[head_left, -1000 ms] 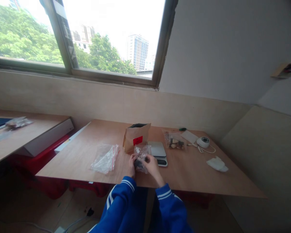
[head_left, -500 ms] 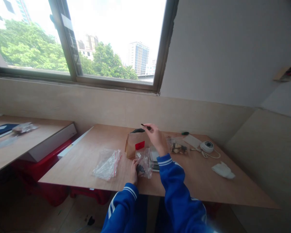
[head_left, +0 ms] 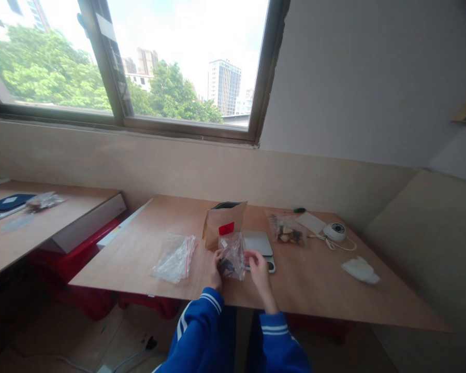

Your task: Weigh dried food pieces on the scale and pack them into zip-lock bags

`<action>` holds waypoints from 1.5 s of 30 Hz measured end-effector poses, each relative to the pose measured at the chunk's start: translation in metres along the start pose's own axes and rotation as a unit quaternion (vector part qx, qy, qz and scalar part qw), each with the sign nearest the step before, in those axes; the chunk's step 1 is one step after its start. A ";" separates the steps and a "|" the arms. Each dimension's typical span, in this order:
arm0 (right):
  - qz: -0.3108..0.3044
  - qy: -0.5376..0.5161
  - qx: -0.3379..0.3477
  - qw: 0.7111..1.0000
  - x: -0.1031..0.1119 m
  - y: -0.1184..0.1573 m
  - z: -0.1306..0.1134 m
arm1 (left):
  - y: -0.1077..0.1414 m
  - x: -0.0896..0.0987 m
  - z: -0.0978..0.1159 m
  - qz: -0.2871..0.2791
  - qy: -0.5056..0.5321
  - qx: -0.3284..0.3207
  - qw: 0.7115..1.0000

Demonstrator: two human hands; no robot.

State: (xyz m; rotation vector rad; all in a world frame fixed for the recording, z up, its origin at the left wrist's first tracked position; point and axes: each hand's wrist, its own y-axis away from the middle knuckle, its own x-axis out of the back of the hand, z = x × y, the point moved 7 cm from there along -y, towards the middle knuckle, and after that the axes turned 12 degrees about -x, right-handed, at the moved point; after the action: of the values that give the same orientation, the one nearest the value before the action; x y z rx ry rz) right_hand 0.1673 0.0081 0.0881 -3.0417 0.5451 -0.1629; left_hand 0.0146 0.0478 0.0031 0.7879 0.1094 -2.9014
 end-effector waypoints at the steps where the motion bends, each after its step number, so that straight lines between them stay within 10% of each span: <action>1: -0.024 -0.008 -0.022 0.999 -0.004 0.004 0.015 | 0.000 0.000 0.000 -0.004 0.023 -0.009 1.000; 13: -0.237 0.008 -0.101 0.966 -0.049 0.032 0.031 | -0.001 0.001 0.022 -0.016 -0.063 -0.106 0.992; 30: -0.133 0.089 -0.012 0.987 -0.037 0.028 0.013 | -0.005 -0.001 0.013 -0.041 -0.078 -0.099 0.991; 45: -0.124 0.047 -0.068 0.989 -0.041 0.028 0.027 | -0.013 0.009 0.002 -0.032 -0.101 -0.117 0.987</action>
State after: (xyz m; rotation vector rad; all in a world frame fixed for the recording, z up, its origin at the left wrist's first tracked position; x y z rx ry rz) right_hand 0.1223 -0.0026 0.0559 -3.2409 0.1847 -0.2917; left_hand 0.0038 0.0595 0.0005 0.4584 0.4521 -2.9343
